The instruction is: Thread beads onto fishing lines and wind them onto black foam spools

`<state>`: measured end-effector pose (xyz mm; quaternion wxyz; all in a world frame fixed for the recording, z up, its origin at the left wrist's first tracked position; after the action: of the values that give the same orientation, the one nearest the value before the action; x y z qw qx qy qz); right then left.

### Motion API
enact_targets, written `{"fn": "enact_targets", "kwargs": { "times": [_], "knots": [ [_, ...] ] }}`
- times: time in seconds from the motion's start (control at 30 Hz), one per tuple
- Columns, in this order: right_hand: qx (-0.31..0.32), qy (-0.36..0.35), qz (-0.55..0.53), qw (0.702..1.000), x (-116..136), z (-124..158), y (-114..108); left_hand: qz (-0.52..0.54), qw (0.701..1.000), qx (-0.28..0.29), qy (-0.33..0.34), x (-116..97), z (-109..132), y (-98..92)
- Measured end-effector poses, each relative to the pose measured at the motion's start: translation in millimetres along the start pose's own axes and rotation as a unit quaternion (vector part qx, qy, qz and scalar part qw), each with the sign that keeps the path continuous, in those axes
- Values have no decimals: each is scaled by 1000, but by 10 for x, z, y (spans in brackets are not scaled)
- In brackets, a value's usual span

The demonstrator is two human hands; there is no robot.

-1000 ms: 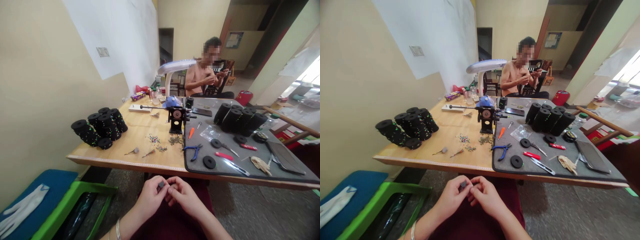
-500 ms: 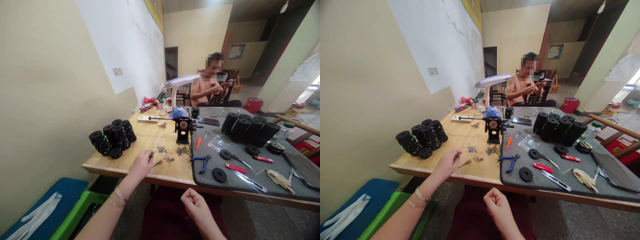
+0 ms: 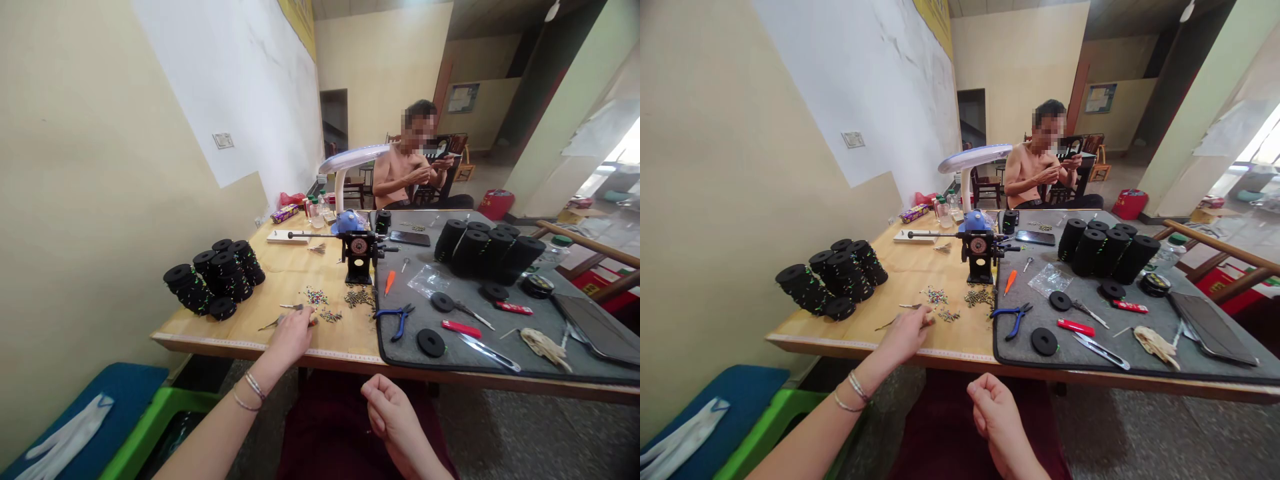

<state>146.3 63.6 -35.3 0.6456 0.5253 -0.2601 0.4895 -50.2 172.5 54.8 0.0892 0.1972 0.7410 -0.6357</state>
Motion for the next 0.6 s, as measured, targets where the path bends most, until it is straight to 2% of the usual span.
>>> {"fn": "enact_targets", "kwargs": {
  "times": [0.13, 0.2, 0.23, 0.27, 0.33, 0.4, 0.43, 0.5, 0.6],
  "knots": [
    [5, -7, -23, 1000, 33, 23, 11, 58, 998, -12, -5, -28, 58, 55],
    [-4, -16, -25, 1000, 63, 43, 13, 166, 986, 6, -15, -91, 196, 125],
    [-10, -21, -23, 999, 75, 53, 15, 264, 963, 29, -35, -131, 301, 198],
    [-16, -26, -19, 999, 84, 63, 20, 372, 923, 65, -68, -180, 429, 306],
    [-25, -29, -6, 999, 85, 81, 35, 531, 824, 135, -145, -312, 724, 552],
    [-30, -25, 12, 999, 70, 96, 53, 616, 740, 159, -218, -424, 992, 747],
    [-32, -22, 23, 999, 61, 101, 59, 638, 713, 162, -242, -470, 1093, 817],
    [-34, -14, 47, 998, 45, 108, 66, 657, 688, 160, -265, -533, 1216, 900],
    [-32, -4, 78, 996, 25, 100, 71, 649, 697, 166, -256, -585, 1265, 936]
  ]
}}
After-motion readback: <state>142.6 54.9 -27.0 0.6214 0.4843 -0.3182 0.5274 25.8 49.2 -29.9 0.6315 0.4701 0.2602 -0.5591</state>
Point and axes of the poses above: each hand's wrist, its own z-axis away from the middle knuckle, its own y-axis out of the palm, x = y × z, the point moved 7 cm from there along -z, towards the middle knuckle, and after that the axes turned 1 degree about -x, right-handed, at the moved point
